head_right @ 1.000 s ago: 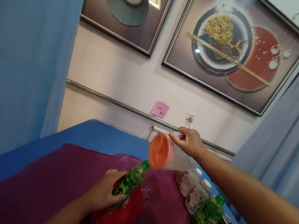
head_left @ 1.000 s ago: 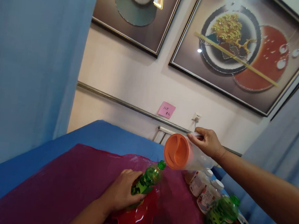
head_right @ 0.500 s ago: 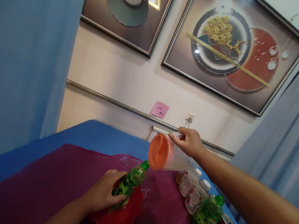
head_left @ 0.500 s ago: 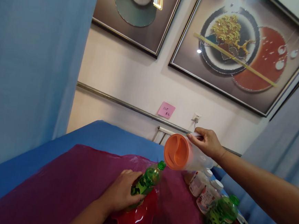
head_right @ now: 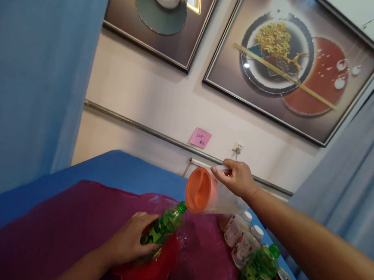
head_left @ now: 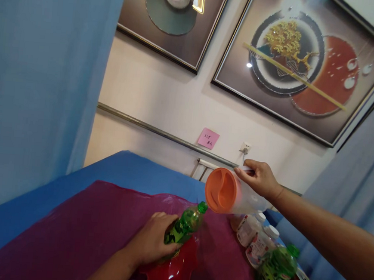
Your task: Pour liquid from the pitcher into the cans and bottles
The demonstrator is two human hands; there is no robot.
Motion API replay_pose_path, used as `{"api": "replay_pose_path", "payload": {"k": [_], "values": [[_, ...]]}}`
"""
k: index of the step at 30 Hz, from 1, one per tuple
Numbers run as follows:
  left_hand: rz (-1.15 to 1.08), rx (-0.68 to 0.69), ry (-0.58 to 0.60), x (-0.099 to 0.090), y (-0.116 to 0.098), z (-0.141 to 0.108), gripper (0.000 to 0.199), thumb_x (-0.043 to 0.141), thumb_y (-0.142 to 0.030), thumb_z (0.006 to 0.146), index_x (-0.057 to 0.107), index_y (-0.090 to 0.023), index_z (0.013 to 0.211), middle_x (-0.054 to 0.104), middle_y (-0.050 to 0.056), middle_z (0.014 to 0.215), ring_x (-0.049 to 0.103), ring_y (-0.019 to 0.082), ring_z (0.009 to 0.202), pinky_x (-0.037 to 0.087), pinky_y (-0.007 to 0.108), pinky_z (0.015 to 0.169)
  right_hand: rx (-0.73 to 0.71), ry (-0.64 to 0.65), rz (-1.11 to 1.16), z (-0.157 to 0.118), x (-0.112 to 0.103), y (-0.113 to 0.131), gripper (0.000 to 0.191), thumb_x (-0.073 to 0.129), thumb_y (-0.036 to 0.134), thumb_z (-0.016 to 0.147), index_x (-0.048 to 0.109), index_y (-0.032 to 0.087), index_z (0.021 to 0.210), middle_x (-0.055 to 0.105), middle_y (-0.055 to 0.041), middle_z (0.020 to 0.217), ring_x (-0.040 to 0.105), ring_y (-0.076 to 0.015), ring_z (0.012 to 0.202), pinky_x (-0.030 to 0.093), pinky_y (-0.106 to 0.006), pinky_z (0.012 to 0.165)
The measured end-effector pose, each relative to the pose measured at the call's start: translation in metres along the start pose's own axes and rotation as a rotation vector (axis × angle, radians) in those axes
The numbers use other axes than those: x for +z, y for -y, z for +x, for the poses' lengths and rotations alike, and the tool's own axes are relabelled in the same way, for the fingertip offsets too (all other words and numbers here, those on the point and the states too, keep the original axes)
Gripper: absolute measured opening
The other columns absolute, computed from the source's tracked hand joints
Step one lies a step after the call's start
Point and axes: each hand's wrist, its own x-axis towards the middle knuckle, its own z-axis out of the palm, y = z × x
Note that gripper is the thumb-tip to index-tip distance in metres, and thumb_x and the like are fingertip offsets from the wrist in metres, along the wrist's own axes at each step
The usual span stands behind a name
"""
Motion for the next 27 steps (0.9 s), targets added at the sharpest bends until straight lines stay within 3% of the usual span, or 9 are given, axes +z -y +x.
{"api": "replay_pose_path", "payload": {"k": [27], "values": [[-0.002,0.000,-0.003,-0.0008,-0.0004,-0.0008,0.038,0.074,-0.036,0.069,0.065,-0.023,0.104,0.070,0.003,0.099,0.060,0.026,0.091,0.039,0.036,0.083,-0.013,-0.001,-0.013,-0.0021,-0.0003,-0.0015,0.050,0.056,0.059,0.084,0.032,0.024,0.058,0.034,0.0056,0.051,0.034,-0.0106,0.049,0.027,-0.026,0.051]]}}
